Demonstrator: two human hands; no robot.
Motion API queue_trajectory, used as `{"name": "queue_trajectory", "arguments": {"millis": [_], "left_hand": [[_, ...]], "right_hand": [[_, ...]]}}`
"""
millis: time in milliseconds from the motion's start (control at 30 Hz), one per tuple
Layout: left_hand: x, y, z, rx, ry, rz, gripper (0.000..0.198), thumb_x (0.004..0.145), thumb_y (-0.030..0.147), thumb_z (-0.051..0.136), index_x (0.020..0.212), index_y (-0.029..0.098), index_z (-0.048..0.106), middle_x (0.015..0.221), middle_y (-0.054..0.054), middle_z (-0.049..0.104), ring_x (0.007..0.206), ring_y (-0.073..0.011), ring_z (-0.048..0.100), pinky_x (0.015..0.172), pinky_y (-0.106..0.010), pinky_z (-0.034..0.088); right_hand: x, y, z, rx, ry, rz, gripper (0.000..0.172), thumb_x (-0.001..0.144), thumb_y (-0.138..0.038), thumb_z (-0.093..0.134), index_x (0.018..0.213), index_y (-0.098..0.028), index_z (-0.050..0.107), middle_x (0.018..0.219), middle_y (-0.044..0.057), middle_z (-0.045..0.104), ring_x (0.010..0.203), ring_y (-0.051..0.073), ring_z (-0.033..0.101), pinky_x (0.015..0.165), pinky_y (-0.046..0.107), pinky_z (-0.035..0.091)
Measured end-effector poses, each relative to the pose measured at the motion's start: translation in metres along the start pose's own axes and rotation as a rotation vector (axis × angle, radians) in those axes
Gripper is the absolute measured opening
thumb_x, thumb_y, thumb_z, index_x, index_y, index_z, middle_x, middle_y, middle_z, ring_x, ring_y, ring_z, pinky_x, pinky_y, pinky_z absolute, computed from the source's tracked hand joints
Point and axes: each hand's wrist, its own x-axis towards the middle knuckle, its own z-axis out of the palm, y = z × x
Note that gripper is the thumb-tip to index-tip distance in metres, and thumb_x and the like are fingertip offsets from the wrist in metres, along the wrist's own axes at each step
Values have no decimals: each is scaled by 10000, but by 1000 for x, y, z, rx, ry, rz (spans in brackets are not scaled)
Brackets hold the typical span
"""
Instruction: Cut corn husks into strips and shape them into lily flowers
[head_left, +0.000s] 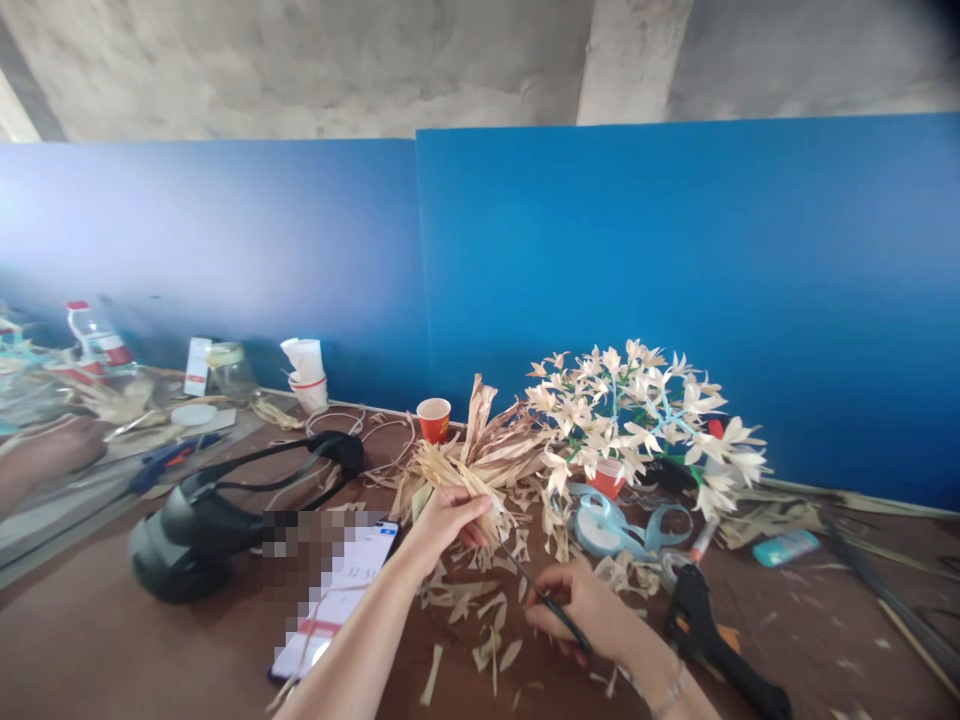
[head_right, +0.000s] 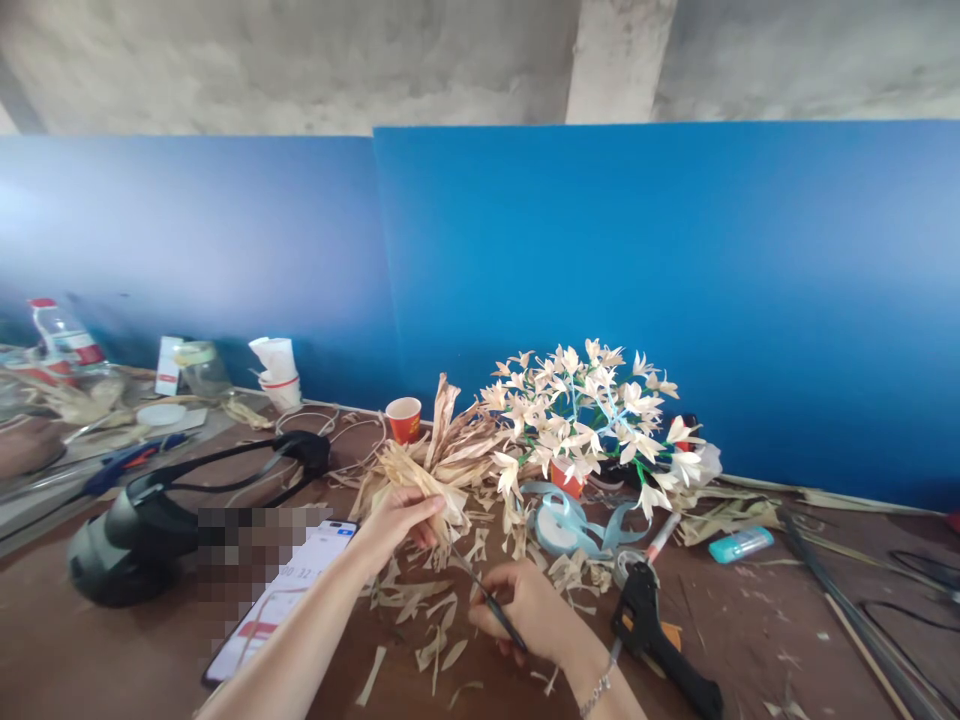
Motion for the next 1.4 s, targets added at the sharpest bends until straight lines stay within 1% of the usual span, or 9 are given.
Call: {"name": "queue_trajectory", "arguments": {"millis": [100,233,500,833,1033,1200,1300,1400], "left_hand": [[0,-1,0,-2,-6,-1,290,632,407,694,646,129,610,504,-10,628,428,-128,594,397,-186,415],[1,-3,-1,-6,-7,1,286,640,401,693,621,136,586,458,14,591,411,-119,583,378,-173,398],[1,-2,-1,-3,-3,-6,285,636,397,699,622,137,583,454,20,582,404,-118,582,367,-171,388],[0,-1,1,-1,2,-1,293,626,406,699,594,141,578,425,17,579,393,-123,575,364,-173,386],[2,-3,2,-40,36,5,296,615,405,708,595,137,587,435,9,588,391,-119,576,376,-175,410],[2,-1,6,-62,74,14,299,603,404,719,604,132,598,442,12,590,393,-112,578,367,-160,396],[1,-2,8,-59,78,22,298,619,408,710,609,127,615,448,-7,611,405,-116,582,393,-169,418],[2,-5,9,-62,86,38,293,637,405,701,649,116,650,476,-26,635,436,-120,596,407,-169,427]], "right_hand": [[0,1,0,-4,1,6,224,694,-350,588,781,-145,608,425,-61,491,318,55,390,310,147,318],[0,1,-1,-20,3,7,231,702,-361,582,779,-145,612,425,-62,484,296,46,371,294,140,293],[1,1,-2,-54,21,-31,193,708,-324,572,707,-139,627,413,-59,466,296,42,359,277,132,264],[-1,-7,-2,-91,32,-20,179,680,-308,594,687,-132,623,419,-57,465,317,44,375,287,129,264],[-2,-11,2,-33,51,6,186,648,-326,620,688,-145,606,434,-64,472,309,48,379,277,136,287],[-4,-17,3,-15,68,-5,168,652,-308,603,689,-145,615,422,-61,470,311,52,382,279,137,305],[-2,-15,4,-3,72,-12,168,656,-301,593,708,-145,624,425,-61,472,312,51,378,275,135,300],[1,-11,5,2,73,-39,149,666,-279,568,677,-141,623,421,-59,468,314,49,379,277,131,282]]}}
